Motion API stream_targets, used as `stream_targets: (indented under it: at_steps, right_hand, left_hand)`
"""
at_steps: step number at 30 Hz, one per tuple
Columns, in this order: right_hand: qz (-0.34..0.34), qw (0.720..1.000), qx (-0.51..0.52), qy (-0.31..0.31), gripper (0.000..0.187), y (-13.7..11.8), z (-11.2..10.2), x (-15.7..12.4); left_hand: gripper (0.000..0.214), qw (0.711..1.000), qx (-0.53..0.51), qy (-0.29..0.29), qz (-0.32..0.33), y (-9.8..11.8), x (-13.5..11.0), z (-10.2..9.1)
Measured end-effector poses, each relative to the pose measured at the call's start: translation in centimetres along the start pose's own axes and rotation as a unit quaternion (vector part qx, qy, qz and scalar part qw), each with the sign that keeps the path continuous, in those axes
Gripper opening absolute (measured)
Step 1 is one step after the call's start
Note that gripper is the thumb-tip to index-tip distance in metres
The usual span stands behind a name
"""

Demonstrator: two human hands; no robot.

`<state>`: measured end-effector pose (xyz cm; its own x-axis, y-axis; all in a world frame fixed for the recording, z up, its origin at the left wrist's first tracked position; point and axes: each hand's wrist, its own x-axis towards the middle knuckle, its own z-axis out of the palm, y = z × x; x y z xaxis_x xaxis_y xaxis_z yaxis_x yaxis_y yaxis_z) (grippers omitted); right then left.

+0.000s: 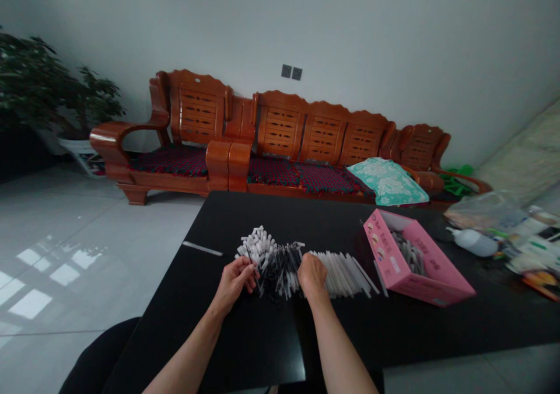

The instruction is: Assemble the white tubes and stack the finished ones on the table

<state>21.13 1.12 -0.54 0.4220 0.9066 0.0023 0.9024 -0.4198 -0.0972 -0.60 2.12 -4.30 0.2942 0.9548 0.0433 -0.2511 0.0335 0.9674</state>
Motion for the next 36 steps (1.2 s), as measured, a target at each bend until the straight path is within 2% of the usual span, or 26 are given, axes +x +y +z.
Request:
stream_targets:
  at_steps: [4, 8, 10, 12, 14, 17, 20, 22, 24, 28, 36]
  right_hand:
    - [0.0, 1.0, 0.007, 0.0, 0.028, -0.1, 0.1, 0.8]
    - [0.004, 1.0, 0.018, 0.012, 0.022, -0.4, -1.3, 0.7]
    - [0.013, 0.996, 0.066, 0.061, 0.02, -0.6, -2.2, 0.2]
    - [0.001, 0.976, 0.193, 0.102, 0.018, -0.7, -2.8, -0.5]
    - [-0.03, 0.922, 0.377, 0.085, 0.018, -0.8, -2.7, -1.3]
    - [-0.017, 0.783, 0.621, 0.01, 0.022, -1.1, -1.5, -2.4]
    - [0.042, 0.651, 0.758, -0.013, 0.026, -1.5, -0.4, -2.7]
    - [0.054, 0.595, 0.802, -0.003, 0.03, -1.7, -0.2, -2.6]
    - [0.054, 0.563, 0.824, 0.013, 0.031, -1.8, -0.3, -2.4]
    - [0.055, 0.543, 0.837, 0.034, 0.03, -2.0, -0.6, -2.2]
    - [0.044, 0.561, 0.826, 0.031, 0.032, -2.4, -0.2, -2.4]
  left_hand:
    - [0.035, 1.0, 0.005, -0.003, 0.001, 0.0, 0.0, 0.0]
    - [0.034, 1.0, 0.019, -0.003, 0.0, -0.1, 0.0, -0.1]
    - [0.033, 1.0, 0.025, -0.008, 0.001, -0.2, 0.0, -0.2]
    - [0.032, 0.999, 0.031, -0.014, 0.001, -0.3, 0.0, -0.2]
    - [0.033, 0.999, 0.041, -0.017, -0.004, -0.2, -0.1, -0.3]
    - [0.035, 0.998, 0.058, -0.027, -0.018, -0.1, -0.3, -0.3]
    - [0.037, 0.996, 0.073, -0.049, -0.024, -0.1, -0.4, -0.3]
    - [0.038, 0.995, 0.086, -0.055, -0.025, 0.0, -0.5, -0.2]
    - [0.04, 0.994, 0.096, -0.053, -0.024, 0.1, -0.6, -0.1]
    - [0.041, 0.993, 0.108, -0.055, -0.012, 0.4, -0.7, 0.0]
    - [0.037, 0.989, 0.129, -0.071, 0.021, 0.4, -0.6, -0.2]
